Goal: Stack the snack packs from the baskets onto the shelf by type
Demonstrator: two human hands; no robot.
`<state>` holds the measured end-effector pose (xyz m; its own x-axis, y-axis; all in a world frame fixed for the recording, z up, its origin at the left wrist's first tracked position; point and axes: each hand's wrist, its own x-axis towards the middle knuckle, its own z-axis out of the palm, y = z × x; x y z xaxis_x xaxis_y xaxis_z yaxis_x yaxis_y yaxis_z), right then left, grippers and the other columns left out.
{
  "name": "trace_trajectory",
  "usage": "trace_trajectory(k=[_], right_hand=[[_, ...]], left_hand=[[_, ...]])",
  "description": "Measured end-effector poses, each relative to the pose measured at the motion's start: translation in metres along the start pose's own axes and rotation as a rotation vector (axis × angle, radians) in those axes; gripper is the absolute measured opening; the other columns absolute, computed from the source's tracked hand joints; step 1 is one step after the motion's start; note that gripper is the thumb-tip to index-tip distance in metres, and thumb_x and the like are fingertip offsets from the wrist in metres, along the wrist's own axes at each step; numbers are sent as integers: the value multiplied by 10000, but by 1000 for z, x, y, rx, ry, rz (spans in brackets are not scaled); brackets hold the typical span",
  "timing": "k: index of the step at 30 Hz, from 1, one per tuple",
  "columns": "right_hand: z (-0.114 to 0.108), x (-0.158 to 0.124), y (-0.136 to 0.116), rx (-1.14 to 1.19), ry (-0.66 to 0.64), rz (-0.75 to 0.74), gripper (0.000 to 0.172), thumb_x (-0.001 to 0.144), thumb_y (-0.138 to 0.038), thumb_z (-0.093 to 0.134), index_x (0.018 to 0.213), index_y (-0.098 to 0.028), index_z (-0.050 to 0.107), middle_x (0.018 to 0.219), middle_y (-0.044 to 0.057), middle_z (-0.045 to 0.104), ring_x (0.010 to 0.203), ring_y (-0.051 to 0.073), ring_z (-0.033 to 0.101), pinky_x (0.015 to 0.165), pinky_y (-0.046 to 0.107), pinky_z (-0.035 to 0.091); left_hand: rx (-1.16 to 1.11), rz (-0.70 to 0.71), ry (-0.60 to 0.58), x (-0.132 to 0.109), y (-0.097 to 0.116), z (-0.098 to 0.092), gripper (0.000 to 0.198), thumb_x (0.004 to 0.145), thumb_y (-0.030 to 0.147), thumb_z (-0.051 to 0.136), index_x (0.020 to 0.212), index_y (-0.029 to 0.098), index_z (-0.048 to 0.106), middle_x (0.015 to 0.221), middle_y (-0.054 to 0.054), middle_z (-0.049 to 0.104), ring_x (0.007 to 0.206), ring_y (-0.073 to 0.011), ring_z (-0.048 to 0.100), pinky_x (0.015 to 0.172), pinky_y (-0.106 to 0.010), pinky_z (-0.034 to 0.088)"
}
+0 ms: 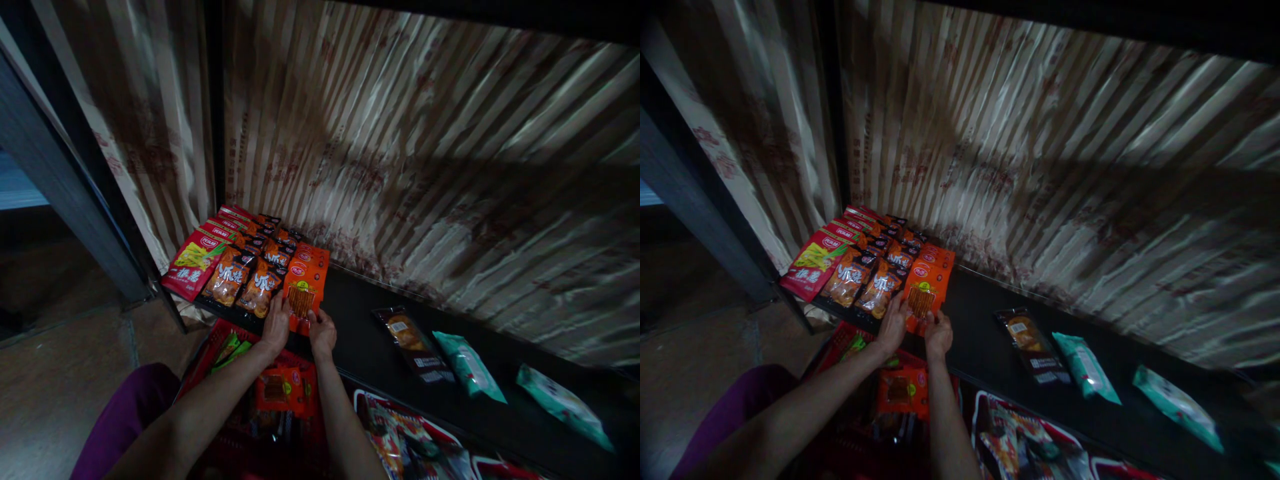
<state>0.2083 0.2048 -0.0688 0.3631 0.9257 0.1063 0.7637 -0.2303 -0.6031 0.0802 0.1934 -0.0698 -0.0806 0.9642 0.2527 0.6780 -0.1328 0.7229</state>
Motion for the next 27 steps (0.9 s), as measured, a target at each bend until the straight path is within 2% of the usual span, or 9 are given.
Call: trace_trajectory(k=[7, 11, 13, 16, 19, 24, 27], right_hand=[[-9, -8, -15, -122, -52, 112, 358, 865, -339, 464, 1166, -206, 606, 1044, 89, 653, 945, 211, 626, 741, 275, 438], [-7, -9, -15, -119, -13, 82, 490, 864, -337, 468, 1342, -234, 440, 1075, 64, 613, 997, 203, 590, 770, 270, 432], [-5, -10, -14, -140, 11, 72, 519, 860, -336, 470, 1370, -259, 407, 1080, 63, 583, 1018, 206, 568, 791, 274, 428], [-3, -11, -12, -146, 32, 41, 448, 857, -330, 465, 1300, -274, 513, 1096, 79, 547, 1052, 227, 531, 843, 292, 413], [-1, -10, -10, -112, 45, -7, 403, 849, -328, 467, 1222, -250, 597, 1089, 105, 542, 1043, 252, 516, 864, 316, 404], [-2, -5, -8, -75, 18, -3, 376, 827, -316, 506, 1182, -285, 626, 1010, 88, 570, 968, 238, 530, 804, 311, 415], [-5, -4, -10, -72, -5, -1, 384, 826, -294, 508, 1191, -263, 622, 993, 94, 575, 974, 237, 526, 846, 319, 404]], left_hand=[[104, 57, -13, 1, -4, 4, 513, 775, -36, 298, 1218, 79, 531, 1397, -165, 437, 1350, -226, 336, 1098, -392, 334], [209, 113, -11, 0, -7, 9, 519, 772, -33, 311, 1238, 82, 508, 1432, -161, 399, 1394, -243, 235, 1117, -424, 302], [244, 150, -11, -1, -8, 10, 503, 781, -27, 317, 1245, 52, 494, 1447, -186, 369, 1408, -258, 172, 1125, -442, 283], [261, 187, -16, -1, -8, 9, 523, 782, -27, 325, 1285, 37, 454, 1458, -200, 345, 1415, -255, 126, 1126, -451, 279], [236, 184, -74, 0, -7, 8, 554, 775, -29, 330, 1314, 43, 435, 1426, -202, 397, 1404, -237, 193, 1135, -433, 269], [169, 166, -147, 2, -5, 5, 522, 781, -28, 331, 1289, -26, 454, 1378, -262, 429, 1372, -257, 290, 1144, -410, 237], [140, 148, -152, 3, -4, 3, 512, 789, -28, 343, 1289, -26, 454, 1372, -262, 436, 1373, -256, 289, 1143, -401, 229]])
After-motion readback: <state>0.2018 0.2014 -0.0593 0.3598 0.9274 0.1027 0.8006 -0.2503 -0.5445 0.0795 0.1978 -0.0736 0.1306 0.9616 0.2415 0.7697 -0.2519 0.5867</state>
